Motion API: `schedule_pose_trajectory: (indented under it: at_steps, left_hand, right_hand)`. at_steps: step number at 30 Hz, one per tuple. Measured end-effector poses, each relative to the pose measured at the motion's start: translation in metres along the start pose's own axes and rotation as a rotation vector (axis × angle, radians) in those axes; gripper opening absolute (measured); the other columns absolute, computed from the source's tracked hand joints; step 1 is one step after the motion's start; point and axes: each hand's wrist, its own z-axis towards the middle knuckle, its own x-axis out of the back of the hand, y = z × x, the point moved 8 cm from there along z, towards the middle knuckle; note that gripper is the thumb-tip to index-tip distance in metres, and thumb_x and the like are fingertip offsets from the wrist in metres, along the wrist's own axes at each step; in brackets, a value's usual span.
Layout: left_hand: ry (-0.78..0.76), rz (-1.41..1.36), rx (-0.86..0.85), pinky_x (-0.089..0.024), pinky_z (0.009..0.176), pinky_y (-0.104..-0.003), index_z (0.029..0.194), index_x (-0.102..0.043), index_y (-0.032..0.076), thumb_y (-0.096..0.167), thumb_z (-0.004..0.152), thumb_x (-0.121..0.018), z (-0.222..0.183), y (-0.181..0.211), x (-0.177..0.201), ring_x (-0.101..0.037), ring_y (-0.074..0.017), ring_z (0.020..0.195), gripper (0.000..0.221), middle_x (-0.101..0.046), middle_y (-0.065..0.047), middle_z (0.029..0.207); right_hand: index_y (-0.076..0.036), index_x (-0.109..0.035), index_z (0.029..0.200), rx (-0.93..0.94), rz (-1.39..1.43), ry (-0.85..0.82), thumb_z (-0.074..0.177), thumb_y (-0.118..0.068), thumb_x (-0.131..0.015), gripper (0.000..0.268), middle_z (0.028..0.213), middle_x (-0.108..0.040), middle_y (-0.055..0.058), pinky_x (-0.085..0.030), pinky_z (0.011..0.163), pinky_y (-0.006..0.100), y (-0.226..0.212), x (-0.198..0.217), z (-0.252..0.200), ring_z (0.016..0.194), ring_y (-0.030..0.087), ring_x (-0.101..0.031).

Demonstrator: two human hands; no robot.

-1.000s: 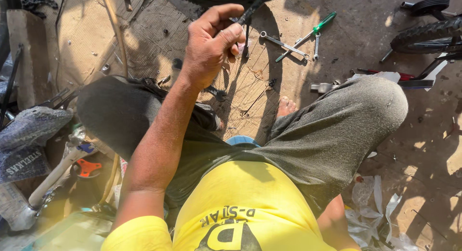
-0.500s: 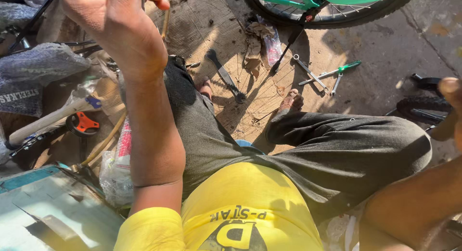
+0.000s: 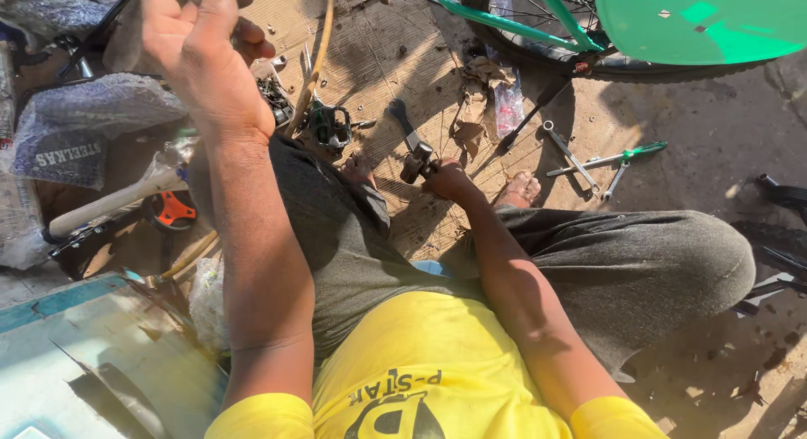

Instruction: The person lubricates a small mechanical component with a nozzle-tipped bottle, hammers a part into place, and uses a wrench and a screwdriver to tighten fasteners on a bicycle frame.

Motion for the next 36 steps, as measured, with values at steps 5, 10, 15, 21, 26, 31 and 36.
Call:
schedule_pose_trajectory:
  at_steps: [5, 10, 15, 21, 26, 31, 36]
  left_hand:
    - [0.097, 0.312, 0.058, -0.053, 0.051, -0.029, 0.116, -0.060, 0.000, 0.001, 0.100, -0.065, 0.006, -0.016, 0.020, -0.064, -0.0127, 0.064, 0.017, -0.072, -0.010, 0.094]
    - [-0.110, 1.004, -0.097, -0.061, 0.070, -0.034, 0.109, -0.071, 0.002, 0.006, 0.099, -0.070, 0.017, -0.025, -0.001, -0.072, -0.0159, 0.079, 0.010, -0.073, -0.008, 0.094]
    - [-0.513, 1.372, 0.311, -0.059, 0.077, -0.041, 0.113, -0.072, 0.006, 0.017, 0.095, -0.072, -0.006, -0.090, -0.024, -0.074, -0.0248, 0.084, 0.022, -0.074, -0.015, 0.096]
    - [-0.713, 1.303, 0.291, -0.059, 0.081, -0.044, 0.116, -0.070, 0.004, 0.015, 0.095, -0.071, -0.023, -0.116, -0.066, -0.073, -0.0303, 0.091, 0.025, -0.071, -0.022, 0.102]
    - [-0.596, 1.051, 0.187, -0.060, 0.079, -0.044, 0.128, -0.063, 0.003, 0.015, 0.095, -0.068, -0.017, -0.130, -0.082, -0.076, -0.0307, 0.086, 0.035, -0.074, -0.021, 0.095]
    - [-0.341, 1.124, 0.064, -0.055, 0.081, -0.049, 0.126, -0.062, 0.001, 0.017, 0.092, -0.071, -0.014, -0.162, -0.081, -0.073, -0.0368, 0.092, 0.039, -0.074, -0.020, 0.098]
    - [-0.150, 1.172, 0.139, -0.056, 0.082, -0.047, 0.119, -0.069, 0.004, 0.010, 0.092, -0.062, -0.008, -0.199, -0.065, -0.073, -0.0358, 0.096, 0.028, -0.075, -0.020, 0.103]
  right_hand:
    - [-0.003, -0.069, 0.110, -0.012, -0.212, -0.224, 0.071, -0.022, -0.087, 0.047, 0.089, -0.072, 0.013, -0.060, 0.067, 0.040, 0.009, -0.027, 0.032, 0.072, 0.023, -0.070]
    - [0.000, -0.075, 0.110, 0.018, -0.482, -0.192, 0.077, -0.027, -0.083, 0.042, 0.102, -0.073, 0.019, -0.059, 0.081, 0.044, -0.033, -0.023, 0.033, 0.092, 0.030, -0.072]
    - [-0.004, -0.060, 0.133, 0.507, -0.030, 0.466, 0.084, -0.010, -0.075, 0.051, 0.126, -0.064, 0.021, -0.052, 0.100, 0.045, -0.157, 0.047, -0.004, 0.117, 0.036, -0.063]
    - [-0.002, -0.060, 0.133, 0.992, 0.311, 0.333, 0.087, -0.009, -0.073, 0.048, 0.120, -0.066, 0.014, -0.054, 0.102, 0.041, -0.256, 0.095, -0.082, 0.112, 0.025, -0.064]
    - [-0.003, -0.063, 0.118, 0.876, 0.580, 0.173, 0.099, -0.016, -0.070, 0.024, 0.098, -0.066, 0.006, -0.054, 0.082, 0.032, -0.264, 0.100, -0.094, 0.090, 0.013, -0.062]
    - [-0.001, -0.066, 0.111, 0.788, 0.571, 0.374, 0.100, -0.020, -0.065, 0.022, 0.083, -0.063, 0.003, -0.049, 0.065, 0.031, -0.245, 0.135, -0.074, 0.072, 0.010, -0.058]
    - [0.001, -0.069, 0.098, 0.580, 0.403, 0.258, 0.104, -0.023, -0.064, 0.026, 0.071, -0.056, 0.006, -0.041, 0.056, 0.034, -0.223, 0.144, -0.023, 0.061, 0.013, -0.048]
